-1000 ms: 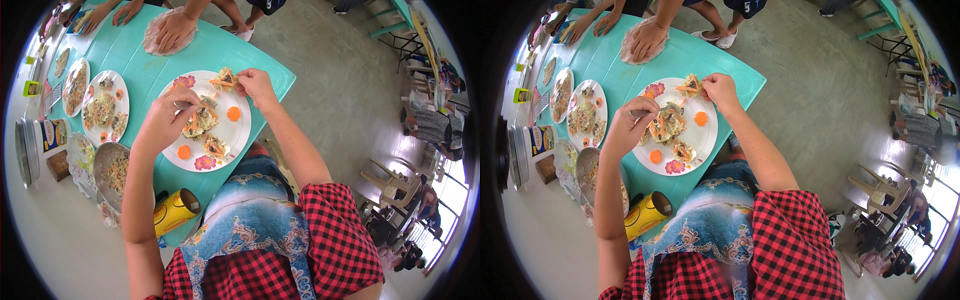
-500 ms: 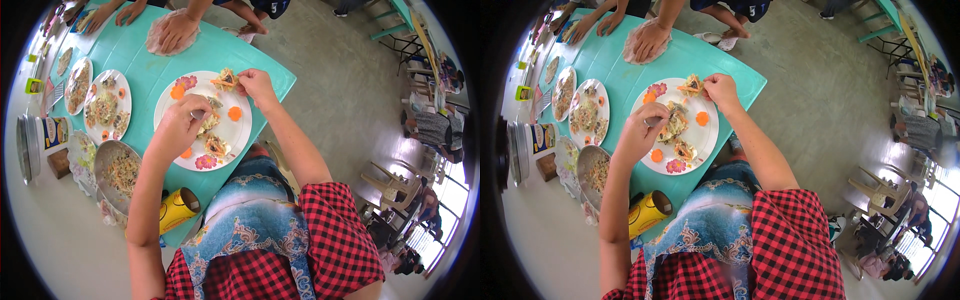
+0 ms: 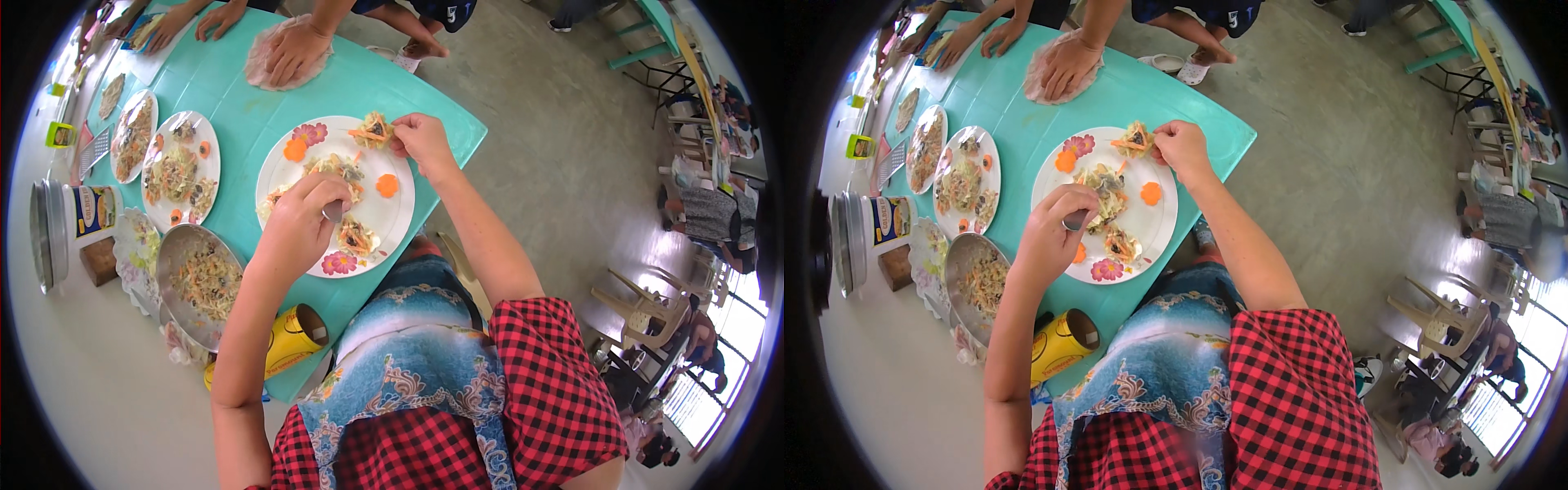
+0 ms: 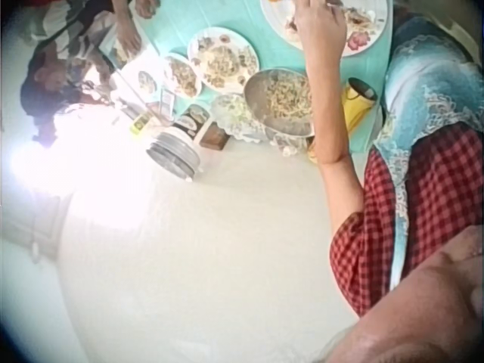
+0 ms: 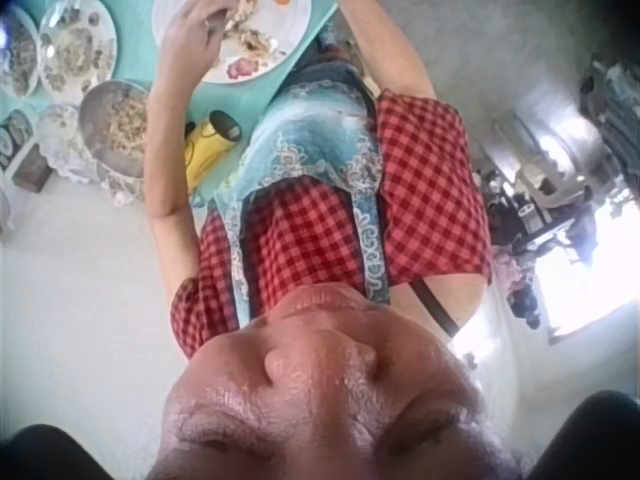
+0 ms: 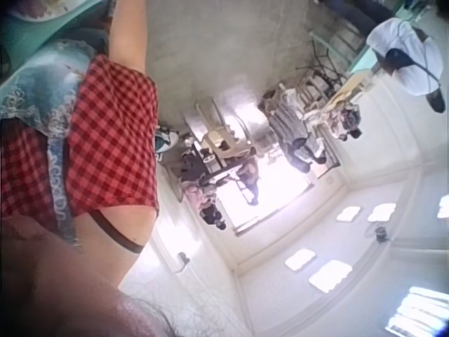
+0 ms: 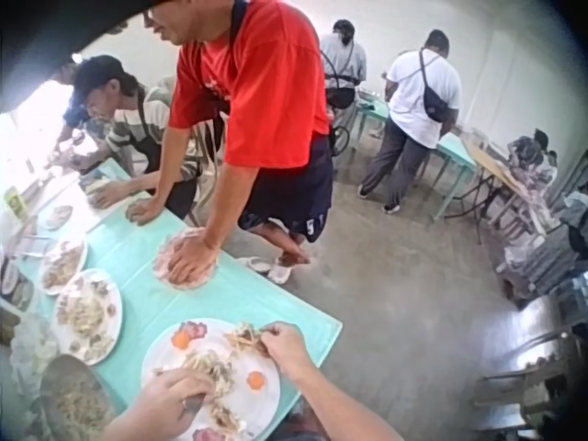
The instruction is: The person scoops a shredded vegetable mixture from a metal bowl using a spoon and places it onto small, round, flat breads arranged on a plate. They use their hands to adjust the filling and the breads. Other people are visible in the background.
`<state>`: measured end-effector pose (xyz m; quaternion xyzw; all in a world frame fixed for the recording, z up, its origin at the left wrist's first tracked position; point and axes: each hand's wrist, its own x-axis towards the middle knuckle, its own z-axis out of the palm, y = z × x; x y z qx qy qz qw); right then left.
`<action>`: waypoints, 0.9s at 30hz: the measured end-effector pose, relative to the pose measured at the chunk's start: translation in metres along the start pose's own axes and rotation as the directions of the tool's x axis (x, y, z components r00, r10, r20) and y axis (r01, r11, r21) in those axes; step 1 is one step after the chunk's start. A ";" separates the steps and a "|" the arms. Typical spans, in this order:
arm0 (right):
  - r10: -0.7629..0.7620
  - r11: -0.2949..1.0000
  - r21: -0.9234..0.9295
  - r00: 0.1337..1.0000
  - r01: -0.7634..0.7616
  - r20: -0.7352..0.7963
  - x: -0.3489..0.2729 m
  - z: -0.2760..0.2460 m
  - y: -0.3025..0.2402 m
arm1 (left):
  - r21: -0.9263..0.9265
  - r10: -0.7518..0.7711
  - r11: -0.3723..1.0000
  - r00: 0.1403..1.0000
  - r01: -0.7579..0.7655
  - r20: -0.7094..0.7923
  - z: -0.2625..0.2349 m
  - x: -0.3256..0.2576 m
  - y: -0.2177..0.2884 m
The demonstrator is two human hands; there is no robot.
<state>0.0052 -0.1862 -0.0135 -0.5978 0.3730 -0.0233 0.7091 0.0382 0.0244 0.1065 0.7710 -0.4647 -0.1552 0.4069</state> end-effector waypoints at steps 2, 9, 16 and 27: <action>0.006 1.000 -0.012 1.000 -0.006 -0.012 0.000 0.000 -0.001 | -0.038 -0.057 0.998 0.998 0.057 0.010 -0.001 -0.003 0.001; -0.006 1.000 -0.016 1.000 0.006 -0.005 0.000 0.000 0.000 | -0.030 -0.028 0.999 0.999 0.027 -0.034 -0.003 -0.003 -0.002; -0.016 0.999 -0.029 1.000 0.016 0.001 -0.001 0.000 -0.001 | -0.058 -0.064 0.996 0.996 0.060 -0.065 0.005 -0.008 -0.008; -0.022 1.000 -0.022 1.000 0.022 0.003 -0.001 0.002 -0.001 | -0.017 -0.048 0.999 0.994 0.047 -0.102 0.017 -0.014 -0.017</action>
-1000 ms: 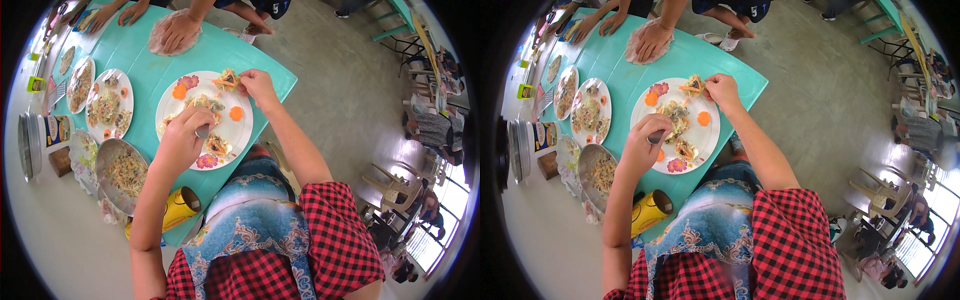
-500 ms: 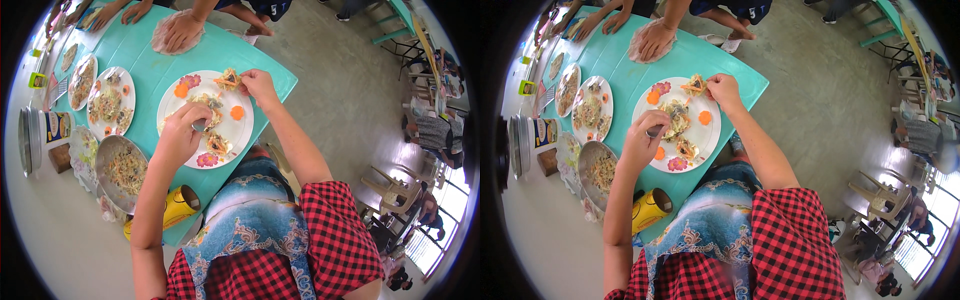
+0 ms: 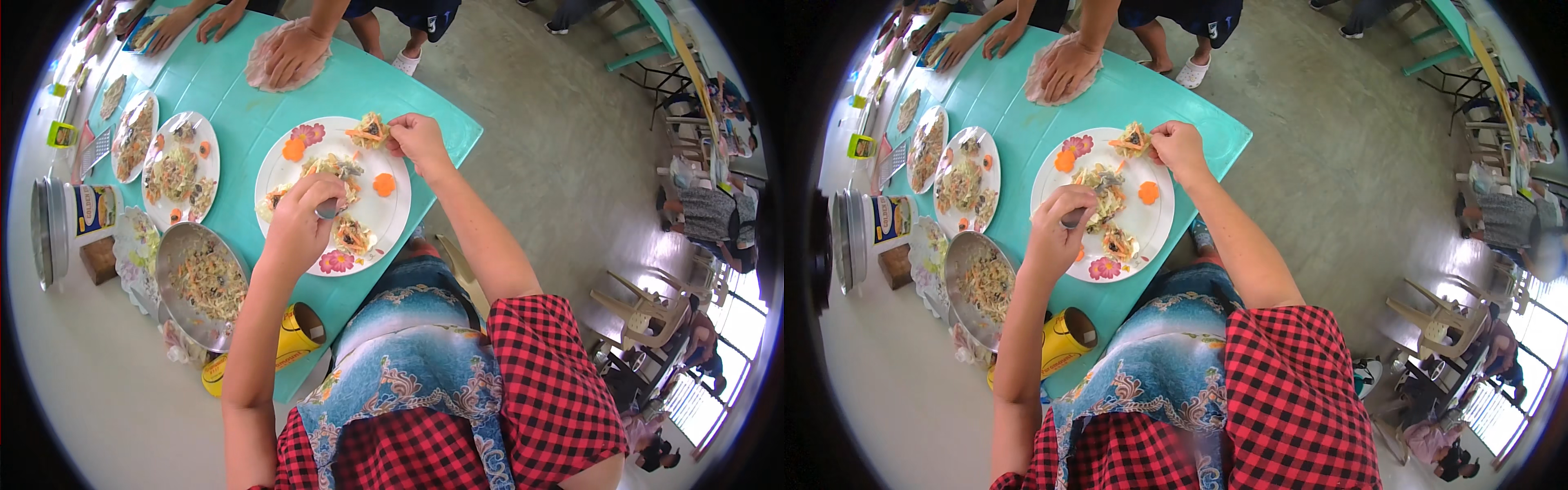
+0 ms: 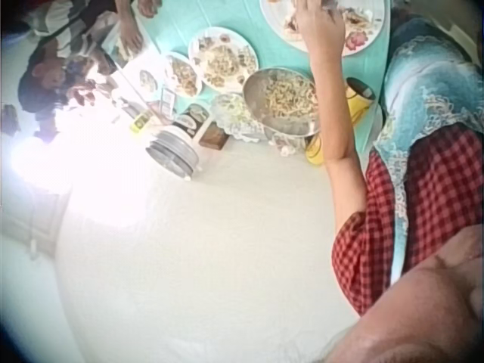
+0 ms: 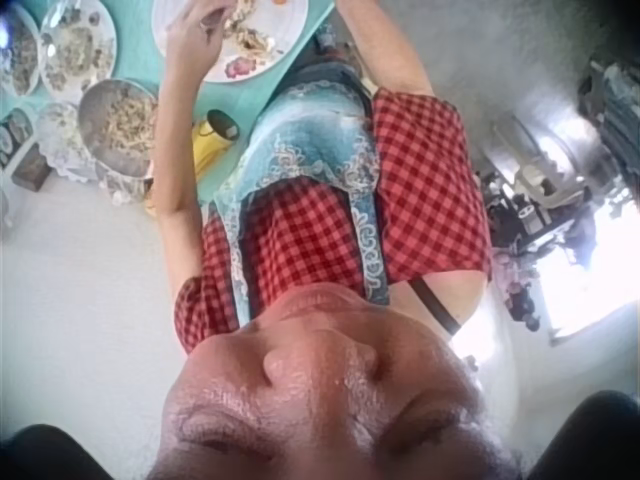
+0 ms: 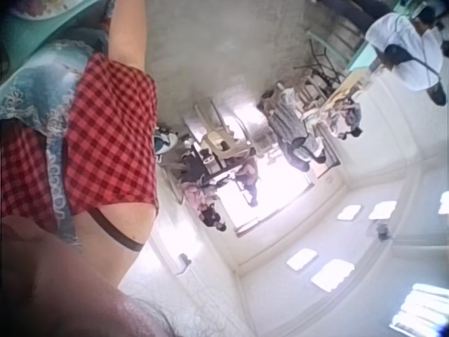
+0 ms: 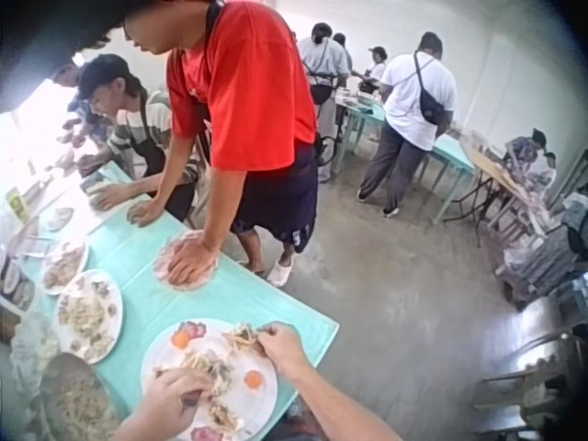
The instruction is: The person scoops a shredded vegetable mixture from a metal bowl using a spoon and places it onto small, round, flat breads arranged on a plate. They use their hands to adjust the filling and the breads. Other people are visible in the background.
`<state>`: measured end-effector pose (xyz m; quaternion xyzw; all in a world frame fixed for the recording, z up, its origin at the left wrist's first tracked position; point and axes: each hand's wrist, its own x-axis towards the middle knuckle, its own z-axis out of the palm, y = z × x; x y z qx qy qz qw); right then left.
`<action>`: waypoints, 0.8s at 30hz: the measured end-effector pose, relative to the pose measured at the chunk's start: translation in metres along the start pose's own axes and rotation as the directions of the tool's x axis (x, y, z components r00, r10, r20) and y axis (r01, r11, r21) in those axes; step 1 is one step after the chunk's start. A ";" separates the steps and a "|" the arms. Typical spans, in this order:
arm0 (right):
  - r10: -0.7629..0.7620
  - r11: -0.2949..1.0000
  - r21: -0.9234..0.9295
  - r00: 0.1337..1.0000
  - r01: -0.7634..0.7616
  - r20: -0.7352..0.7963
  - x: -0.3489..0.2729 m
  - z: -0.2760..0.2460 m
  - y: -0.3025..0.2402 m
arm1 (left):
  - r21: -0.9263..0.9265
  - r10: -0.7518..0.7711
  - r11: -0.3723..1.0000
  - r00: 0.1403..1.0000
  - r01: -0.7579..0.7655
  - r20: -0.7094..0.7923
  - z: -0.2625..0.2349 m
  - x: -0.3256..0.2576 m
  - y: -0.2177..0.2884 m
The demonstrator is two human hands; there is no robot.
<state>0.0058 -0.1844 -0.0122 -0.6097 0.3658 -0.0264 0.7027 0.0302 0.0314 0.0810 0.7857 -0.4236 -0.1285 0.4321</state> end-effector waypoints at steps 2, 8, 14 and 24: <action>-0.001 1.000 0.009 1.000 0.001 0.001 0.000 -0.001 0.001 | -0.033 0.008 0.999 0.999 -0.010 -0.036 -0.003 0.002 0.005; -0.005 1.000 -0.019 1.000 0.005 0.000 -0.001 -0.002 0.000 | -0.203 -0.066 0.979 0.981 0.029 -0.180 -0.012 0.002 0.014; -0.022 1.000 0.002 0.999 0.022 -0.042 0.002 -0.004 0.003 | -0.152 -0.053 0.988 0.980 0.024 -0.191 -0.017 0.002 0.017; -0.057 0.997 -0.059 0.998 0.056 -0.017 0.005 -0.005 0.010 | -0.597 -0.338 0.802 0.821 -0.004 -0.461 -0.078 -0.027 0.019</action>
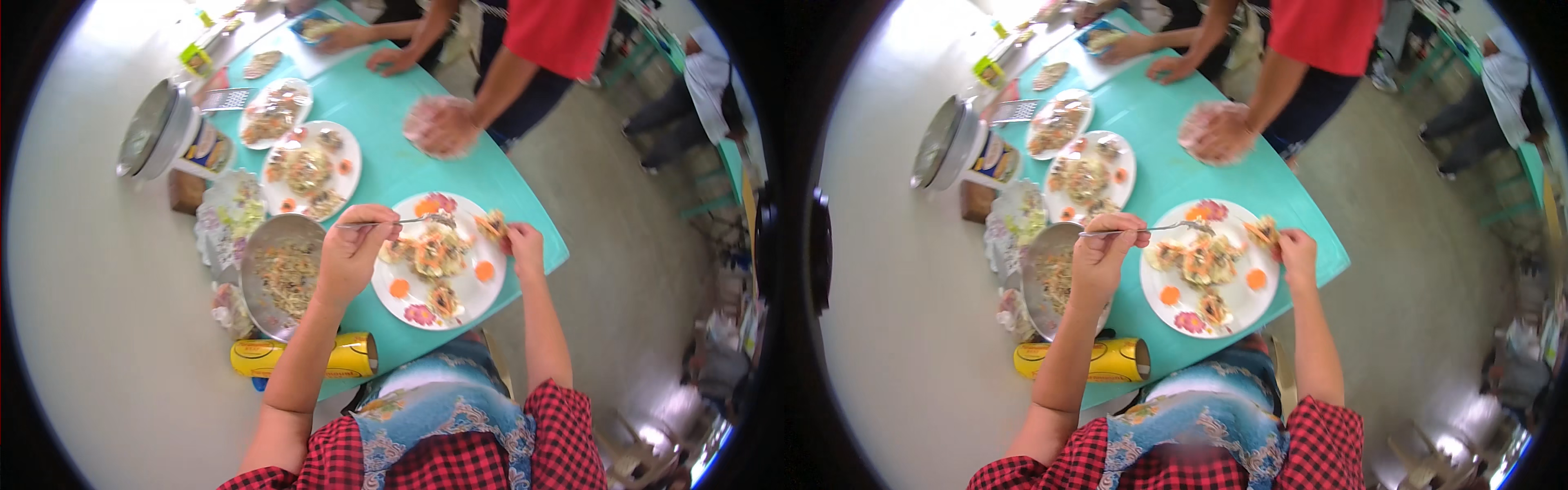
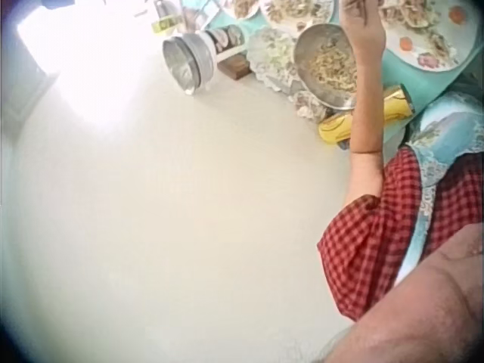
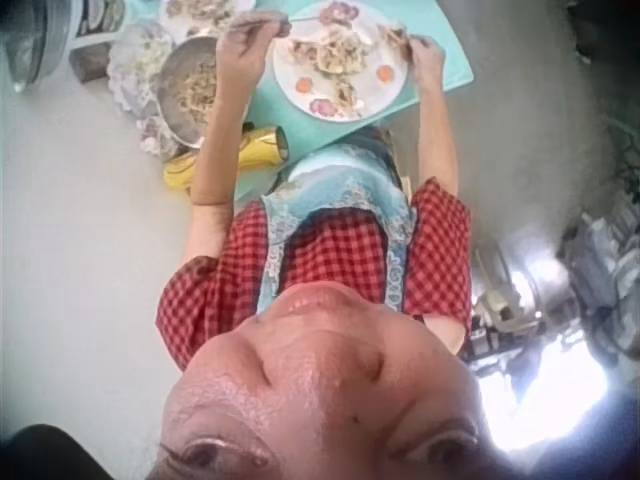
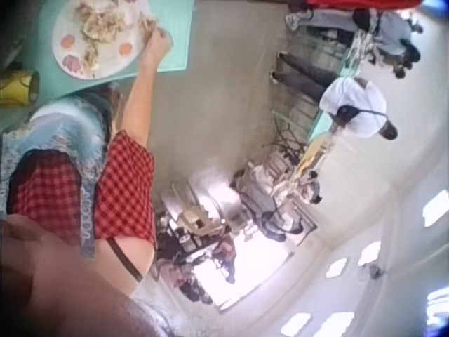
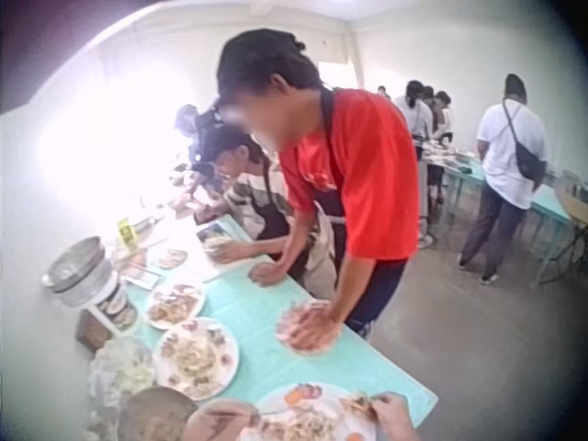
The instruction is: The person scoops a shredded vegetable mixture from a metal bowl using a spoon and places it onto small, round, flat breads arranged on a plate. They use their hands to adjust the filling and the breads. Other people are visible in the background.
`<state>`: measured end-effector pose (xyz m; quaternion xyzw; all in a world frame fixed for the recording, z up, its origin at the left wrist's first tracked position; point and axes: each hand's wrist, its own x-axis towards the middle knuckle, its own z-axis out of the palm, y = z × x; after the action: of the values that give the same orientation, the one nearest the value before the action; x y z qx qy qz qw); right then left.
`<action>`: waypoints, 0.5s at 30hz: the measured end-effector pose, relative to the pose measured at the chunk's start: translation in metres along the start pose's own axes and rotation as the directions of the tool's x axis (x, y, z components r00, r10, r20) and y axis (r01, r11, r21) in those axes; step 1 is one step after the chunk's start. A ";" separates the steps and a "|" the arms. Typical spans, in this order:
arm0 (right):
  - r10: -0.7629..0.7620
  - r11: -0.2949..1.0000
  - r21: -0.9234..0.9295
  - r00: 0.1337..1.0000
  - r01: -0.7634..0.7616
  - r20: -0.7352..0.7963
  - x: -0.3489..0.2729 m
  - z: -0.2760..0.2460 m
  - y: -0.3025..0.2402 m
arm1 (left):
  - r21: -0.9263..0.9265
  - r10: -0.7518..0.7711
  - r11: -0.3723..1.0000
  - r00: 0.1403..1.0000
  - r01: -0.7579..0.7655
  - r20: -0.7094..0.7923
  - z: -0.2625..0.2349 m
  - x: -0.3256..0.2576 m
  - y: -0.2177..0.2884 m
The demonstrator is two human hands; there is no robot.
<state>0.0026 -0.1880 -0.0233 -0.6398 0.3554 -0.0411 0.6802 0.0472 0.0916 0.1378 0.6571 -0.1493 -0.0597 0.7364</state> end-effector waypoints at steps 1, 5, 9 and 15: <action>0.015 1.000 0.026 1.000 -0.015 -0.027 0.000 0.001 0.001 | 0.005 -0.011 1.000 0.995 0.012 -0.096 -0.010 -0.003 0.008; 0.040 0.999 0.005 0.999 -0.040 0.006 0.000 0.000 -0.002 | -0.096 -0.060 0.995 0.927 0.026 -0.371 -0.079 -0.019 0.026; 0.029 1.000 -0.010 0.999 -0.028 0.021 0.006 0.001 -0.001 | 0.058 -0.001 0.998 0.850 0.037 -0.527 -0.154 -0.053 0.043; 0.030 0.999 -0.018 0.999 -0.030 0.041 0.004 -0.001 -0.001 | 0.387 0.023 0.884 0.803 0.262 -0.595 -0.197 -0.094 0.038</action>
<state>0.0056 -0.1916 -0.0242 -0.6410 0.3511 -0.0144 0.6824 0.0131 0.3103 0.1435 0.8038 0.1172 0.1334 0.5678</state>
